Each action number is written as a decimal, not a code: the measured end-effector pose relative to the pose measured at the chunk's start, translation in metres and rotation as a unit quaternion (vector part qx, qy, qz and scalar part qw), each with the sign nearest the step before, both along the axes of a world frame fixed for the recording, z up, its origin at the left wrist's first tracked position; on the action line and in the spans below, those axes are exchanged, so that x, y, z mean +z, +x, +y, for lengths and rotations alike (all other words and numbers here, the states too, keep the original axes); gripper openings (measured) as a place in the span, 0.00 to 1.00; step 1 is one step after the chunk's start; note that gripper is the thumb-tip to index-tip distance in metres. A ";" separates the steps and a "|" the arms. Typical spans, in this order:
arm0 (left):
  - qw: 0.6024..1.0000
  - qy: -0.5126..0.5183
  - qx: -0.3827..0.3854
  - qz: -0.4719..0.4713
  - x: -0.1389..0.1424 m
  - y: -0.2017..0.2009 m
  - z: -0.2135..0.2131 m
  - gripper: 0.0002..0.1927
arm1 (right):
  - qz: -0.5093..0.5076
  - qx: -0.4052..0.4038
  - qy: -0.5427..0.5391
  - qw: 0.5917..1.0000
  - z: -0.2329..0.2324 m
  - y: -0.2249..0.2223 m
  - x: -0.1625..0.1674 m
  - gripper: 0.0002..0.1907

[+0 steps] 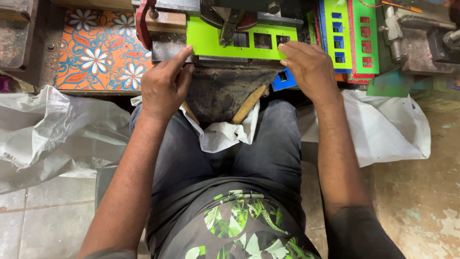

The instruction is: The person uses a press machine to cut rectangular frames from blue and green plastic sheets. They place each sheet under the press, operate the lever, remove the cut frame, and stack it with others. The process repeats with multiple sheets of different colors.

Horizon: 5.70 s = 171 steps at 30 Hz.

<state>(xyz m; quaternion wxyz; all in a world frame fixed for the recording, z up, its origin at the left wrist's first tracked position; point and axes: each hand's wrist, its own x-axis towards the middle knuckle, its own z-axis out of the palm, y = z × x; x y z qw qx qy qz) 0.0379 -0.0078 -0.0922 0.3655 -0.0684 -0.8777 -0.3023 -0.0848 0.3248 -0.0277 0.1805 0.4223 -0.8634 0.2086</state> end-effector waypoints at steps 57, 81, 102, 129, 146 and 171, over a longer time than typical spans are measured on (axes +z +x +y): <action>0.996 0.074 -0.036 -0.044 -0.013 -0.001 -0.007 0.13 | -0.019 0.023 0.044 0.999 0.014 -0.001 0.012 0.14; 0.995 0.083 -0.048 -0.034 -0.026 -0.006 -0.003 0.13 | -0.035 -0.292 -0.005 0.956 0.171 -0.054 -0.094 0.17; 0.993 0.092 -0.048 -0.050 -0.023 -0.006 -0.004 0.14 | -0.082 -0.330 -0.021 0.940 0.091 -0.090 -0.099 0.23; 0.996 0.077 -0.043 -0.032 -0.020 -0.001 -0.004 0.13 | -0.167 -0.252 0.090 0.949 0.043 -0.048 -0.127 0.20; 0.995 0.085 -0.046 -0.036 -0.018 0.000 -0.003 0.13 | -0.388 -0.275 -0.172 0.863 0.111 -0.045 -0.109 0.16; 0.995 0.084 -0.048 -0.034 -0.011 0.004 0.000 0.12 | -0.380 -0.016 -0.382 0.842 0.196 0.024 -0.015 0.12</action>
